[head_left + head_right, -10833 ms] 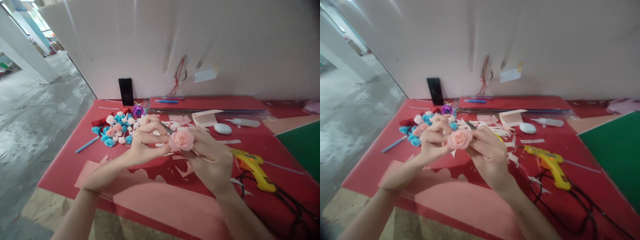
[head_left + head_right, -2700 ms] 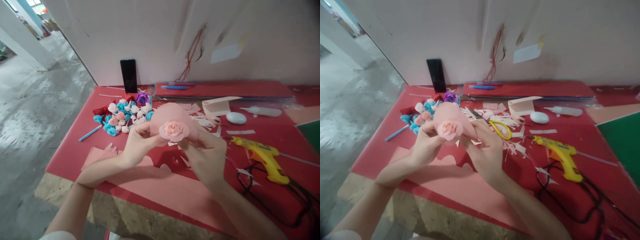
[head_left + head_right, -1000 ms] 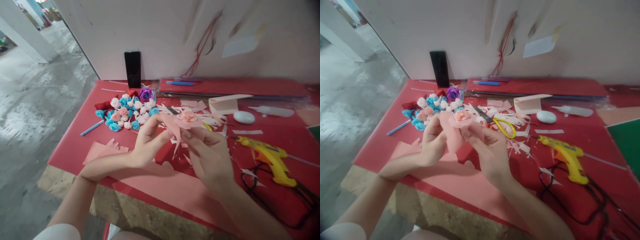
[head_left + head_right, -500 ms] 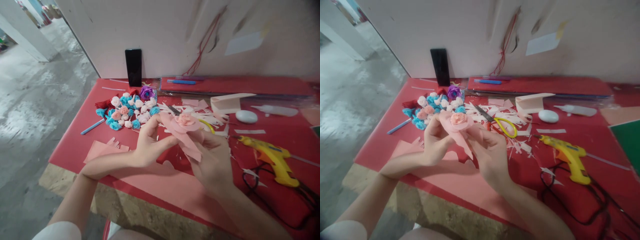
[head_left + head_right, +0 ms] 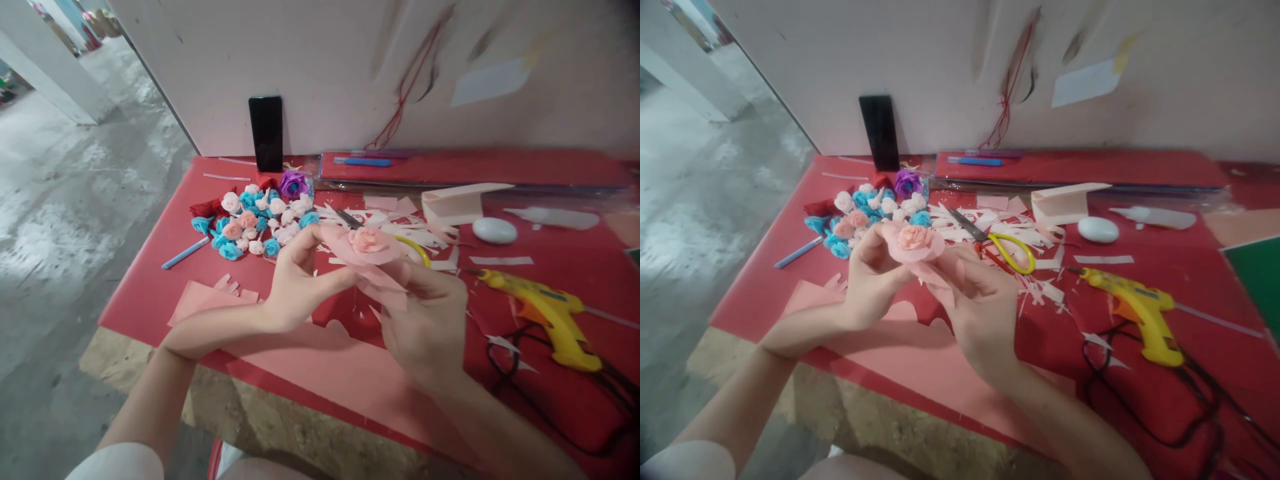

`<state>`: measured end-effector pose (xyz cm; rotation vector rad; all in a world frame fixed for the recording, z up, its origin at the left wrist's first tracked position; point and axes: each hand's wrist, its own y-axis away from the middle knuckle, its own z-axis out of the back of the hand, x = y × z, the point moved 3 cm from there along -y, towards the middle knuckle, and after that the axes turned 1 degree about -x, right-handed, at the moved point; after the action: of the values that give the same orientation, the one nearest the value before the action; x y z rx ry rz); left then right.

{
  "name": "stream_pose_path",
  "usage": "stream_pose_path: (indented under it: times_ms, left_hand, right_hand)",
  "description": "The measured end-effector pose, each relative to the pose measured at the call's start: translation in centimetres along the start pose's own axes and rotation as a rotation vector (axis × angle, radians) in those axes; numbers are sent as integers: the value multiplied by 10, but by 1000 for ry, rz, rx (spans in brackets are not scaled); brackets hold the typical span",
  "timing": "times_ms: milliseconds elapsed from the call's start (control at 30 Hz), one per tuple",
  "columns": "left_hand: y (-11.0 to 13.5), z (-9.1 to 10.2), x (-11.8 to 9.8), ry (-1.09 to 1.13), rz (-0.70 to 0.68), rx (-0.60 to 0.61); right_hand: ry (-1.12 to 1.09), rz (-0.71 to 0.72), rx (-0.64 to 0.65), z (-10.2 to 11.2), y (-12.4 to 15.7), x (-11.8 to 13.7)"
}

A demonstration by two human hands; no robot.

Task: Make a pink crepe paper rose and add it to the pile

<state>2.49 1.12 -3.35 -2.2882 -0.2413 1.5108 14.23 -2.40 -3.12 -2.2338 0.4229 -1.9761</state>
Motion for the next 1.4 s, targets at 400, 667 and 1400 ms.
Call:
stream_pose_path:
  times_ms: [400,667,1400]
  left_hand:
    - [-5,2,-3,-71,160,12]
    - [-6,5,-4,-119,94,8]
    - [-1,4,-5,-93,-32,-4]
  right_hand:
    - [434,409,-130,-1,2,15]
    - [504,527,-112,-4,1,21]
    - [513,424,25,-7,3,34]
